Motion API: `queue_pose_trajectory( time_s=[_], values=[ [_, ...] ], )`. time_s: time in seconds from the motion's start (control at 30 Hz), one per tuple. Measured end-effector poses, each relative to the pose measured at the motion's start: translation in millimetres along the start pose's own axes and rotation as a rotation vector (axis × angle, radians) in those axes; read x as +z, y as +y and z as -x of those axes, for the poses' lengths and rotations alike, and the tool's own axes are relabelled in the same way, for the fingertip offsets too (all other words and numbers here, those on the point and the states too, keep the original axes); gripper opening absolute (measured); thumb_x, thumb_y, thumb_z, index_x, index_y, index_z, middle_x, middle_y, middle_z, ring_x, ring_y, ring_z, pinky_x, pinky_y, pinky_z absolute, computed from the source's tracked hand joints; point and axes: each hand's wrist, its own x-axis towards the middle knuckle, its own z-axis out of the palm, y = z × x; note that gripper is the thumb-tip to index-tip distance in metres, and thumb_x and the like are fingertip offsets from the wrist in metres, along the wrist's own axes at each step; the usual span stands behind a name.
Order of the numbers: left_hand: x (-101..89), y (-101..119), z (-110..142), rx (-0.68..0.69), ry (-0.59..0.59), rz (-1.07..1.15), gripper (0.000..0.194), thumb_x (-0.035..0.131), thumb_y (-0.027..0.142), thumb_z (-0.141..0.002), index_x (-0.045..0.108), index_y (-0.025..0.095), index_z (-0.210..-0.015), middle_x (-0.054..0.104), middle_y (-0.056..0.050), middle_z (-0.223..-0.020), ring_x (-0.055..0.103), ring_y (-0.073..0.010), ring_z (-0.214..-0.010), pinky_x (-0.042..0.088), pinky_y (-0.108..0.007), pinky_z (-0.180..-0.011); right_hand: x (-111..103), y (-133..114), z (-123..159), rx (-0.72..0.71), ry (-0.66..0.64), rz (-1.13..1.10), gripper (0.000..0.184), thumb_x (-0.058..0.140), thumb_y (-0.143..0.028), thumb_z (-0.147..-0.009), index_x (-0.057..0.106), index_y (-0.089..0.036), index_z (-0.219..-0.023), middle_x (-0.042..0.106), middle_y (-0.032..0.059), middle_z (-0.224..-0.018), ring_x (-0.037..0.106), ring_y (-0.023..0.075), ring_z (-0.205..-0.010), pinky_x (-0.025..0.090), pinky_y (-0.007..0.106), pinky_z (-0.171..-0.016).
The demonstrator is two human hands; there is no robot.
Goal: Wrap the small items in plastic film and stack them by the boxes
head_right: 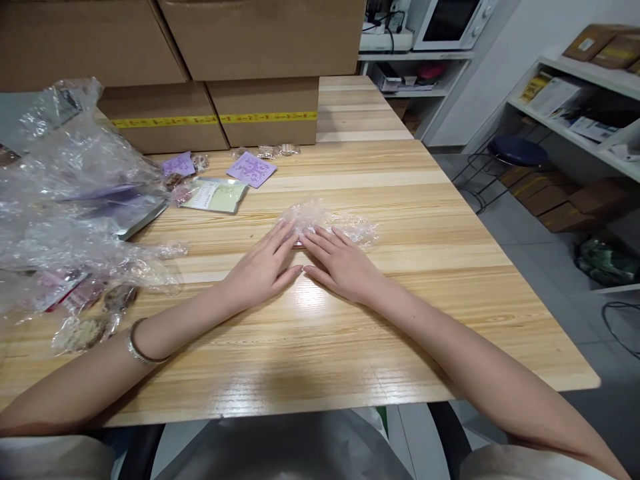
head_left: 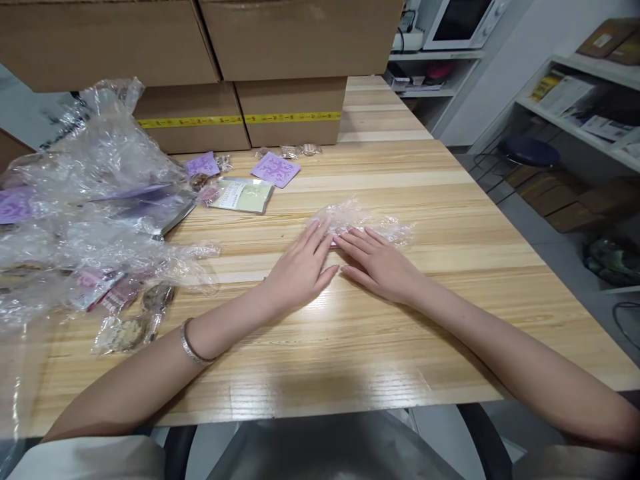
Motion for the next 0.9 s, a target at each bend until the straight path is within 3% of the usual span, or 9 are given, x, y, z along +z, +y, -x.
queue_pose_trajectory(
  time_s=[0.1,0.2,0.27,0.37,0.5,0.6,0.7,0.8,0.9],
  values=[
    [4.2,2,-3,-0.002,-0.022,0.093,0.041,0.048,0.032,-0.097,0.048,0.01,-0.131,0.029,-0.024,-0.158,0.022,-0.031,-0.15,0.029,-0.05,-0.12,-6,-2,1,0.044,0.1,0.083,0.047,0.046,-0.035,-0.097,0.051,-0.019,-0.141,0.056,0.0127,-0.143,0.042,0.0303,-0.14,0.027,0.053,-0.119],
    [4.9,0,-10,-0.06,0.047,0.132,0.031,0.049,0.024,-0.095,0.049,0.011,-0.124,0.033,-0.024,-0.155,0.029,-0.0297,-0.148,0.033,-0.048,-0.118,-10,7,4,0.192,0.178,0.181,0.06,0.056,-0.032,-0.084,0.05,-0.01,-0.139,0.049,0.0203,-0.147,0.037,0.0374,-0.142,0.023,0.058,-0.118],
    [6.7,-2,-19,-0.134,0.14,0.168,0.04,0.053,0.027,-0.094,0.044,0.01,-0.129,0.037,-0.024,-0.152,0.034,-0.03,-0.145,0.034,-0.048,-0.116,-10,20,6,0.283,0.139,0.179,0.072,0.059,-0.033,-0.078,0.043,-0.007,-0.144,0.044,0.0229,-0.151,0.036,0.0407,-0.142,0.024,0.06,-0.117],
    [10.9,-5,-36,-0.26,0.221,0.18,0.059,0.061,0.035,-0.091,0.038,0.008,-0.138,0.044,-0.024,-0.144,0.041,-0.0332,-0.137,0.037,-0.05,-0.112,-9,40,8,0.334,0.043,0.092,0.074,0.056,-0.034,-0.08,0.038,-0.009,-0.147,0.052,0.0211,-0.144,0.047,0.038,-0.133,0.032,0.058,-0.112],
    [11.8,-8,-48,-0.336,0.204,0.066,0.051,0.054,0.029,-0.094,0.043,0.007,-0.139,0.059,-0.019,-0.124,0.05,-0.0322,-0.119,0.042,-0.049,-0.102,-14,33,5,0.286,0.176,0.188,0.06,0.055,-0.037,-0.082,0.05,-0.01,-0.136,0.06,0.0209,-0.132,0.054,0.0388,-0.121,0.038,0.057,-0.103],
    [8.2,-9,-45,-0.285,0.24,-0.01,0.04,0.043,0.019,-0.097,0.052,0.013,-0.136,0.061,-0.015,-0.12,0.052,-0.0298,-0.114,0.043,-0.047,-0.099,-19,0,5,0.22,0.156,0.288,0.03,0.051,-0.037,-0.088,0.068,-0.017,-0.102,0.07,0.0169,-0.097,0.061,0.0351,-0.094,0.045,0.049,-0.083],
    [7.4,-8,-38,-0.184,0.251,-0.058,0.036,0.042,0.015,-0.097,0.06,0.015,-0.128,0.06,-0.015,-0.128,0.049,-0.0309,-0.123,0.043,-0.048,-0.102,-18,-28,9,0.259,0.075,0.343,0.038,0.042,-0.041,-0.096,0.069,-0.019,-0.08,0.067,0.0143,-0.071,0.061,0.0306,-0.075,0.045,0.045,-0.069],
    [13.3,-3,-33,-0.094,0.156,-0.07,0.036,0.04,0.011,-0.097,0.061,0.012,-0.126,0.063,-0.016,-0.128,0.054,-0.0278,-0.124,0.045,-0.043,-0.105,-14,-27,14,0.374,0.064,0.359,0.054,0.035,-0.054,-0.098,0.069,-0.016,-0.081,0.069,0.0181,-0.077,0.064,0.0338,-0.081,0.047,0.049,-0.075],
    [21.6,5,-28,-0.044,0.064,-0.097,0.039,0.04,0.01,-0.097,0.056,0.005,-0.131,0.062,-0.02,-0.131,0.055,-0.0287,-0.129,0.041,-0.043,-0.112,-8,-2,13,0.46,0.09,0.194,0.061,0.028,-0.06,-0.099,0.068,-0.017,-0.084,0.07,0.0175,-0.088,0.064,0.0354,-0.097,0.044,0.055,-0.092]
  ],
)
